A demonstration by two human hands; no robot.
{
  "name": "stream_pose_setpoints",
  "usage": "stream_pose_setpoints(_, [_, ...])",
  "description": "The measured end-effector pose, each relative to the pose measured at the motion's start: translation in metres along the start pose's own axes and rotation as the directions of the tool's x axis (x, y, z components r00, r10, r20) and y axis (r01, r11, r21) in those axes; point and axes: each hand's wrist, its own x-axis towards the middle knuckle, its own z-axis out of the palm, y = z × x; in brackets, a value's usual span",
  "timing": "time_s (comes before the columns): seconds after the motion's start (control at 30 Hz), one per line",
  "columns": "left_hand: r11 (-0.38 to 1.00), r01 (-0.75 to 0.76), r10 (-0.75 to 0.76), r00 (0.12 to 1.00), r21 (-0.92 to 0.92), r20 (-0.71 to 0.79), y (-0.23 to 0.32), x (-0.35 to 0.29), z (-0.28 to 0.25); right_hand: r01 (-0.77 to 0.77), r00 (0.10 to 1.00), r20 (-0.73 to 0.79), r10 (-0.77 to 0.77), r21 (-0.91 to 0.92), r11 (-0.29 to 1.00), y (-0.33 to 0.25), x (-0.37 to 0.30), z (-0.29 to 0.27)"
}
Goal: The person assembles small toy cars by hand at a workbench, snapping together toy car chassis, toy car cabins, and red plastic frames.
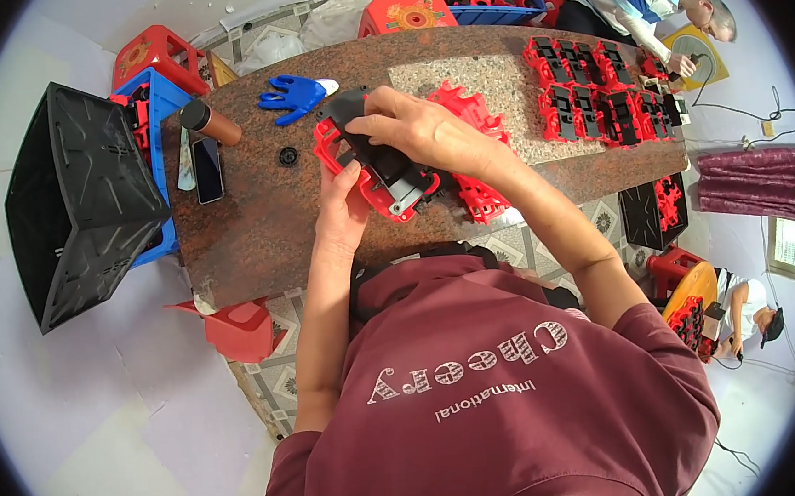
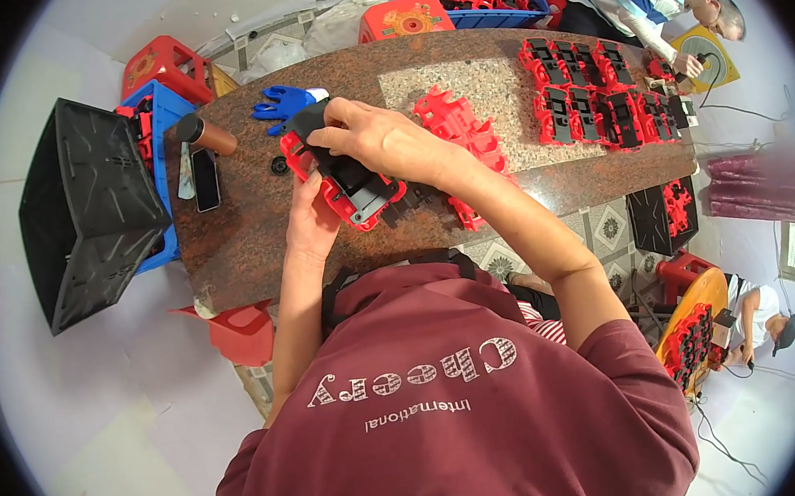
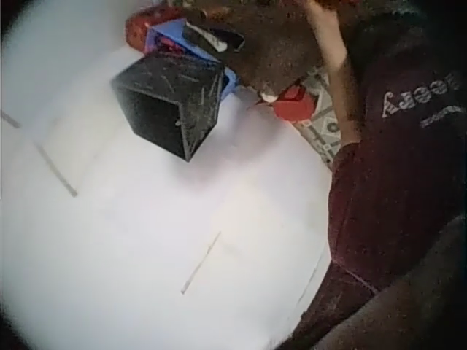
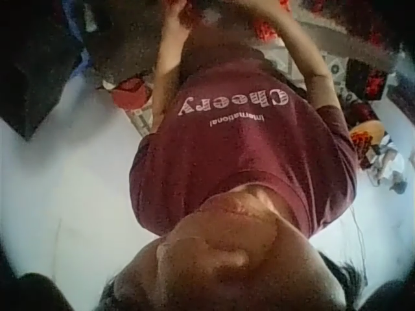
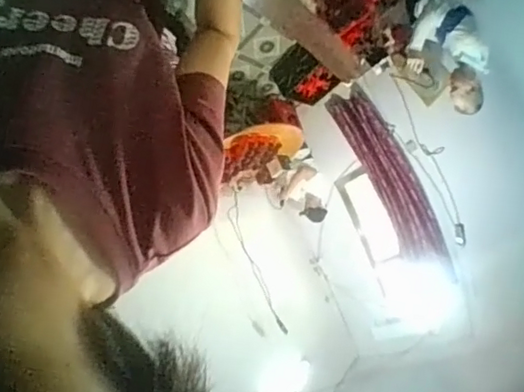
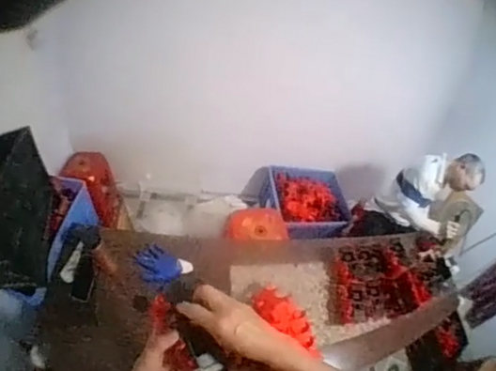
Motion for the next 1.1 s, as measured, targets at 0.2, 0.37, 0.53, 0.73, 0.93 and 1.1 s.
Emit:
stream_pose_setpoints(0.2, [0.998, -0.033, 0.023, 0.981, -0.048, -0.194, 0.002, -0.002, -0.004, -0.173, 0.97, -0.202, 0.136, -0.178, 0.969, -0.019, -0.015, -0.045])
stream_pose_setpoints(0.37, [0.993, -0.118, 0.115, 0.991, -0.032, -0.066, 0.001, 0.0, 0.0, -0.332, 0.922, -0.285, 0.263, -0.227, 0.916, -0.041, -0.032, -0.038])
stream_pose_setpoints(0.53, [0.988, -0.149, 0.147, 0.987, -0.035, -0.06, -0.004, 0.0, 0.003, -0.375, 0.897, -0.344, 0.277, -0.262, 0.889, -0.054, -0.039, -0.016])
stream_pose_setpoints(0.73, [0.988, -0.121, 0.121, 0.993, -0.097, -0.001, 0.002, 0.0, 0.015, -0.352, 0.903, -0.352, 0.246, -0.278, 0.894, -0.051, -0.045, -0.005])
stream_pose_setpoints(0.93, [0.975, -0.179, 0.185, 0.982, -0.129, 0.028, 0.004, -0.002, 0.019, -0.387, 0.898, -0.336, 0.284, -0.297, 0.873, -0.056, -0.045, 0.0])
stream_pose_setpoints(1.1, [0.995, -0.09, 0.095, 0.988, 0.044, -0.119, -0.001, 0.005, 0.021, -0.482, 0.832, -0.369, 0.414, -0.112, 0.869, -0.043, -0.046, -0.003])
